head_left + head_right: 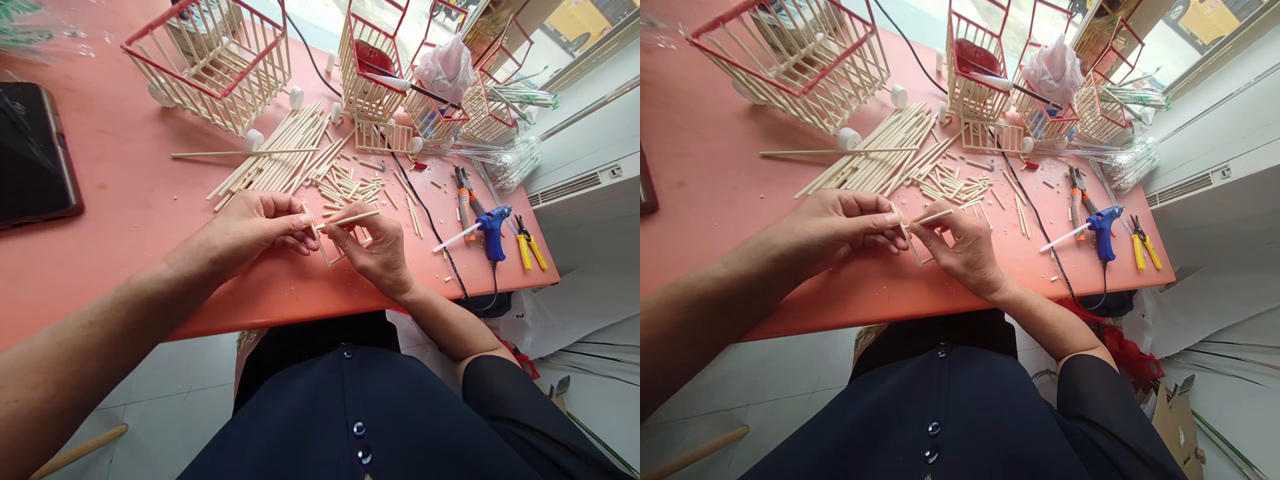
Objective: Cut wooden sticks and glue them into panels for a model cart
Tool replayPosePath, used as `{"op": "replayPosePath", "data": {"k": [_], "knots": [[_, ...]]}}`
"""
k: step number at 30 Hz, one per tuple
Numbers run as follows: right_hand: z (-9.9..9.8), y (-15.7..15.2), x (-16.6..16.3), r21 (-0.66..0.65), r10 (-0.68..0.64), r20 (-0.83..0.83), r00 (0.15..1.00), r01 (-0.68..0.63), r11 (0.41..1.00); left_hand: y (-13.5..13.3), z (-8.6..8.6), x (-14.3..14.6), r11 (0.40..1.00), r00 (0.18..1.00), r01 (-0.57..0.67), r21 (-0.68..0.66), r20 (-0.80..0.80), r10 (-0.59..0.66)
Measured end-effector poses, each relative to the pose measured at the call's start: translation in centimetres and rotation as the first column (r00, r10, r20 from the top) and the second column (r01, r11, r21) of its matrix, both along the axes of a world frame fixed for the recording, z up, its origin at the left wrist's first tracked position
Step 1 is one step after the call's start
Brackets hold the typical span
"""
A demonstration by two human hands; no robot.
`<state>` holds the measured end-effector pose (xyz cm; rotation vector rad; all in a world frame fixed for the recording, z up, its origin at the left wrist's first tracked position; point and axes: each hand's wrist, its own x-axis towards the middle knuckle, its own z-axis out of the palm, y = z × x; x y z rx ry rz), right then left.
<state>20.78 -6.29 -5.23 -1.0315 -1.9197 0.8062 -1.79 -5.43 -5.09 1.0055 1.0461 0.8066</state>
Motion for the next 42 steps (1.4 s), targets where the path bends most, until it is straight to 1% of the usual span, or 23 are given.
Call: {"op": "replayPosePath", "data": {"k": [4,9,16,20,23,26,32,34,39,42], "knots": [[0.1,0.1,0.0,-0.038,-0.013,0.005,1.000,0.013,0.999,0.0,-0.1,0.0,1.000,1.000,-0.020,-0.012,-0.010,0.020],[-0.1,0.0,0.1,-0.023,-0.015,0.000,1.000,0.015,1.000,0.1,-0.2,0.0,0.999,1.000,-0.015,-0.030,-0.004,0.015],[0.1,-0.1,0.1,-0.001,0.022,-0.040,0.999,-0.022,1.000,0.1,-0.3,0.0,0.999,0.999,-0.032,-0.011,0.003,0.032],[0.4,-0.1,0.0,-0.005,-0.010,-0.011,1.000,0.010,1.000,0.0,-0.1,0.0,0.999,0.999,-0.050,0.019,-0.018,0.050],[0.2,0.0,0.0,0.012,-0.020,0.002,1.000,0.020,1.000,-0.1,0.0,0.0,0.999,0.998,-0.036,0.039,-0.051,0.038],[-0.2,0.2,0.0,0.038,0.009,-0.009,1.000,-0.009,0.999,-0.3,0.1,0.0,0.998,0.998,-0.011,0.054,-0.061,0.014],[-1.3,0.6,-0.2,0.179,0.056,0.013,0.998,-0.058,0.982,-0.5,0.2,-0.1,0.999,0.994,0.001,0.049,-0.106,0.004],[-1.5,0.7,-0.2,0.202,0.050,0.040,0.998,-0.057,0.978,-0.5,0.2,-0.1,0.999,0.994,0.004,0.050,-0.114,0.002],[-1.4,0.6,-0.2,0.237,0.043,0.101,0.994,-0.066,0.969,-0.5,0.1,-0.1,0.999,0.993,0.008,0.044,-0.120,-0.003],[-1.2,0.5,-0.1,0.235,0.040,0.134,0.990,-0.071,0.969,-0.5,0.1,0.0,0.999,0.993,-0.006,0.039,-0.115,0.011]]}}
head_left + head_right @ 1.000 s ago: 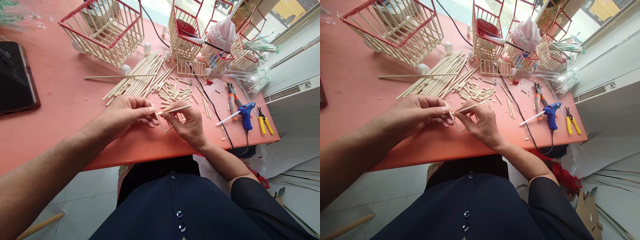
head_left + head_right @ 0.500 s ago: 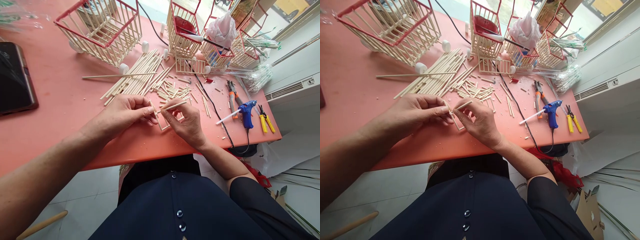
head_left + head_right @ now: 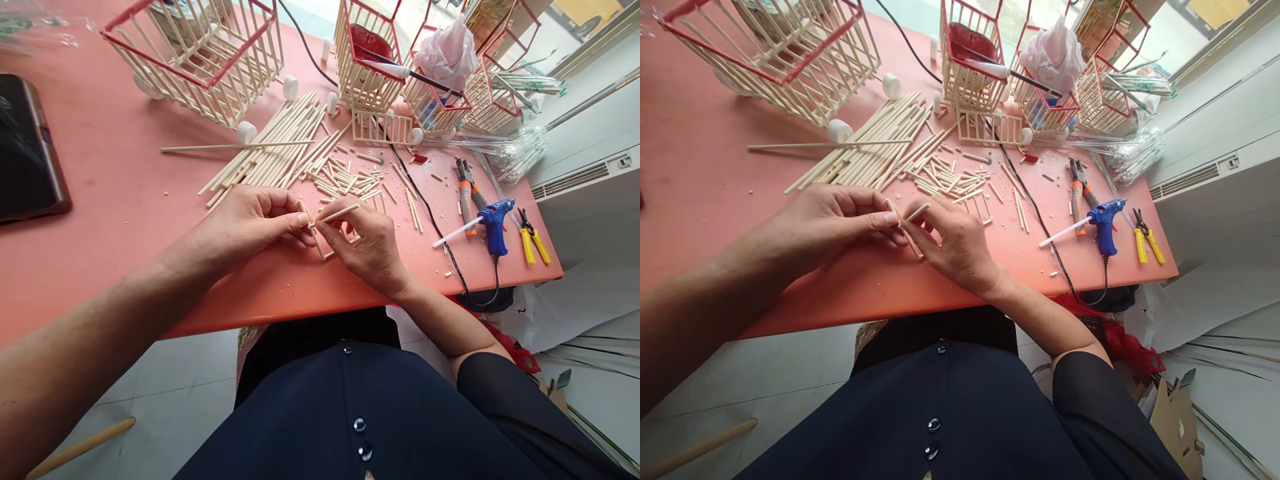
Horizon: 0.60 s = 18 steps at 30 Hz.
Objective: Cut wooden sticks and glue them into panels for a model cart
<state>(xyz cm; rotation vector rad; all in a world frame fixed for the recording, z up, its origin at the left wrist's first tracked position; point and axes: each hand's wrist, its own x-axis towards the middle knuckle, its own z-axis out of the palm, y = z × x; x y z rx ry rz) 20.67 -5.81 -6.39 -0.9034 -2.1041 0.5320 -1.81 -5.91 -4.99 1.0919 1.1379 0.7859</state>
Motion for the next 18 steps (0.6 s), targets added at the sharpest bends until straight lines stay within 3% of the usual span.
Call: {"op": "replayPosePath", "data": {"k": [12,18], "knots": [[-0.19,0.02,-0.24,0.024,0.013,-0.061,0.998,-0.012,1.000,0.04,-0.12,0.02,1.000,1.000,0.017,0.012,0.020,-0.018],[-0.13,-0.04,-0.34,0.046,0.012,0.012,1.000,-0.013,0.999,0.06,-0.18,-0.01,1.000,1.000,0.011,0.009,0.000,-0.011]]}}
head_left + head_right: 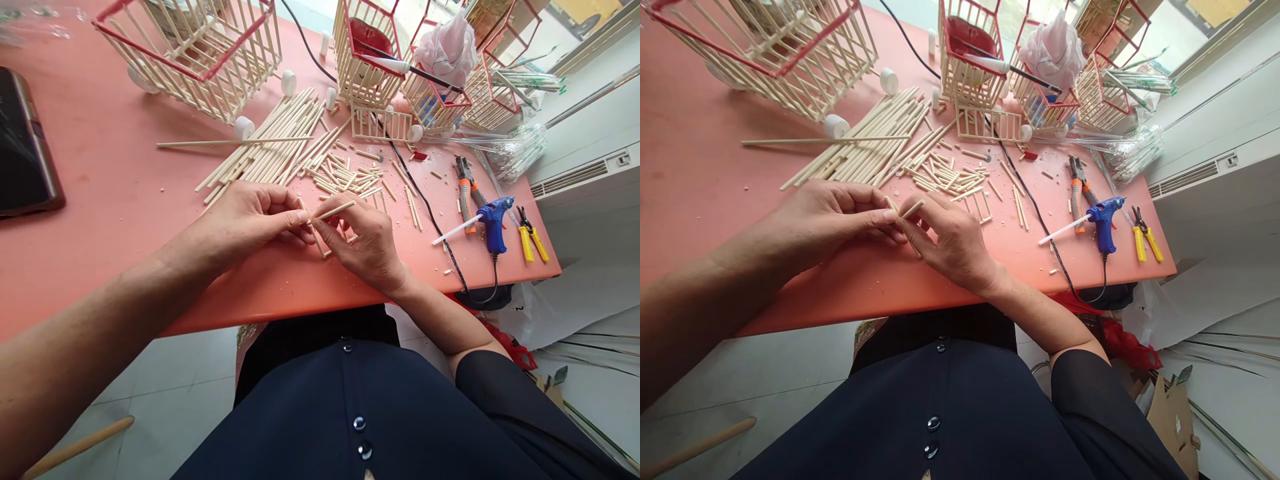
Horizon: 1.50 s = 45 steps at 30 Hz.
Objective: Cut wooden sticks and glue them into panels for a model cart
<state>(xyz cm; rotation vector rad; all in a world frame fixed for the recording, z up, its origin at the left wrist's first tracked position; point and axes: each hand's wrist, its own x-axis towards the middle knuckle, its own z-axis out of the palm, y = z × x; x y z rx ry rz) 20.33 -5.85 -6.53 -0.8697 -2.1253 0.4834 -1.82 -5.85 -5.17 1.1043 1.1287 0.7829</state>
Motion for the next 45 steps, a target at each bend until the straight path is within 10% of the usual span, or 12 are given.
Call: {"op": "replayPosePath", "data": {"k": [25,36,45], "knots": [[1.6,0.9,1.8,-0.127,-0.141,0.016,0.990,0.142,0.982,0.8,0.1,-0.3,0.997,0.995,0.080,0.006,-0.055,-0.080],[2.3,3.1,4.0,-0.321,0.012,0.247,0.969,0.070,0.944,1.5,0.4,-0.1,0.985,0.981,0.161,0.058,-0.117,-0.154],[1.5,3.0,3.9,-0.306,-0.007,0.234,0.972,0.080,0.949,0.4,1.6,0.5,0.960,0.881,0.187,0.210,-0.468,-0.069]]}}
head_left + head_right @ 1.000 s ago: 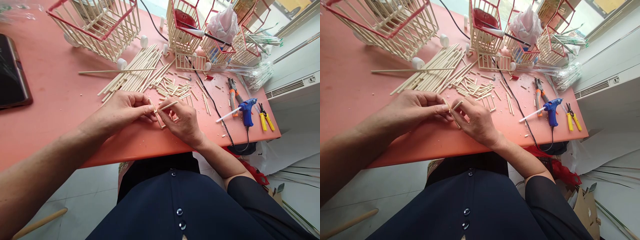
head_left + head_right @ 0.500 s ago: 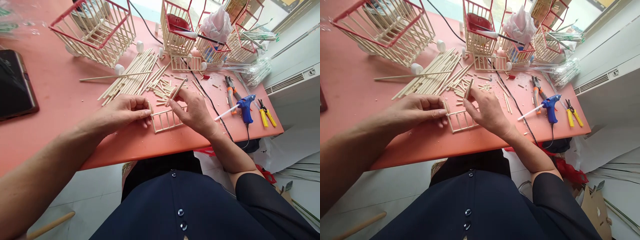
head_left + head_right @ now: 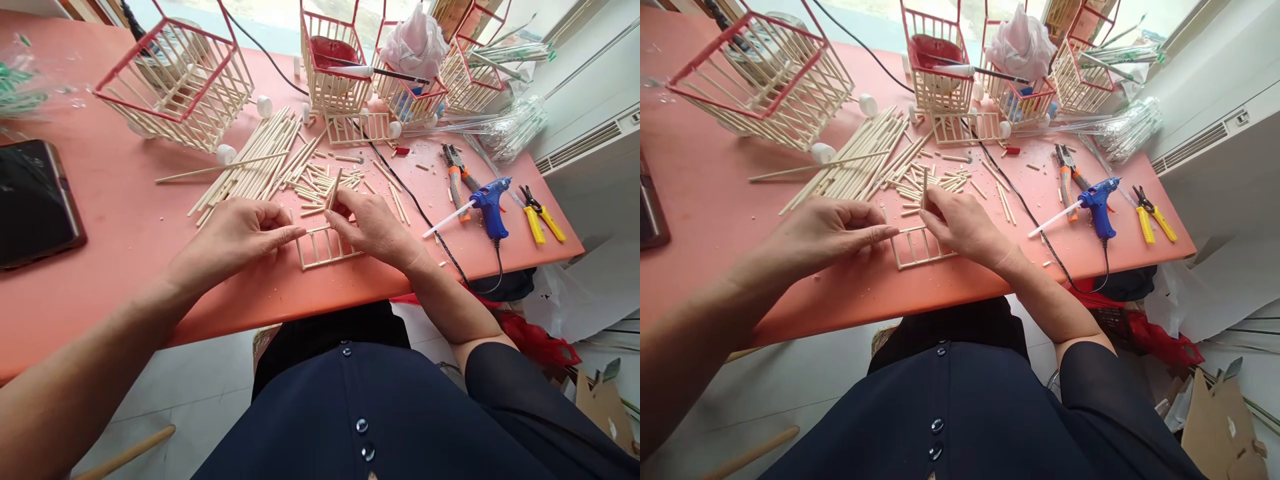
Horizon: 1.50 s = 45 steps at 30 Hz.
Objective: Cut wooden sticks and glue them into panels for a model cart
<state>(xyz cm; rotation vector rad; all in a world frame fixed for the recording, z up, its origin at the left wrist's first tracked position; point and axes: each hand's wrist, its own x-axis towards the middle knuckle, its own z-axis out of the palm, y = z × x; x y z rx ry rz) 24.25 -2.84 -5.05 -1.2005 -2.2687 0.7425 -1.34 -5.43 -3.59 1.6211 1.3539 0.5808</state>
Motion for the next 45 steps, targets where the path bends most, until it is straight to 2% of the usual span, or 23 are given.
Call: {"op": "replayPosePath", "data": {"k": [4,13,16,19,22,26,29,32,35,39,42,45], "knots": [[-0.1,-0.2,0.1,0.036,-0.011,0.044,0.999,0.009,0.999,0.0,0.1,0.5,0.998,1.000,0.030,0.055,0.001,-0.030],[0.6,-1.3,0.0,0.054,-0.059,0.181,0.982,0.050,0.997,-1.1,1.2,1.4,0.999,0.999,0.044,-0.017,-0.003,-0.044],[0.6,-1.7,-0.2,0.070,-0.071,0.215,0.974,0.057,0.996,-1.6,1.3,1.9,0.993,0.978,0.055,0.104,-0.208,-0.032],[0.8,-1.9,-0.4,0.063,-0.089,0.263,0.961,0.075,0.995,-2.1,0.8,2.9,0.969,0.879,0.064,0.238,-0.473,0.059],[0.9,-2.0,-0.5,0.077,-0.107,0.283,0.953,0.088,0.993,-2.7,0.0,3.9,0.963,0.841,0.041,0.268,-0.530,0.112],[0.8,-1.9,-0.4,0.085,-0.114,0.281,0.953,0.093,0.992,-2.7,-0.5,3.4,0.957,0.894,0.053,0.285,-0.441,0.082],[0.7,-1.6,-0.4,0.072,-0.101,0.282,0.954,0.084,0.994,-2.2,-0.2,2.4,0.965,0.962,-0.005,0.261,-0.263,0.076],[0.5,-1.4,-0.3,0.079,-0.094,0.258,0.962,0.076,0.994,-1.8,0.4,1.9,0.987,0.992,-0.076,0.144,-0.089,0.090],[0.3,-1.2,-0.3,0.079,-0.079,0.232,0.969,0.062,0.995,-1.7,0.8,2.0,0.991,0.991,-0.132,0.004,0.016,0.132],[0.2,-1.0,0.1,0.073,-0.057,0.230,0.972,0.042,0.996,-1.7,1.0,1.5,0.975,0.972,-0.222,-0.020,0.074,0.223],[0.3,-0.7,0.6,0.093,-0.048,0.227,0.973,0.028,0.995,-1.3,0.6,0.4,0.963,0.963,-0.265,0.043,0.065,0.262],[0.4,-0.4,1.0,0.115,0.001,0.228,0.974,-0.027,0.993,-1.0,-0.1,-0.5,0.952,0.959,-0.279,0.125,-0.009,0.282]]}}
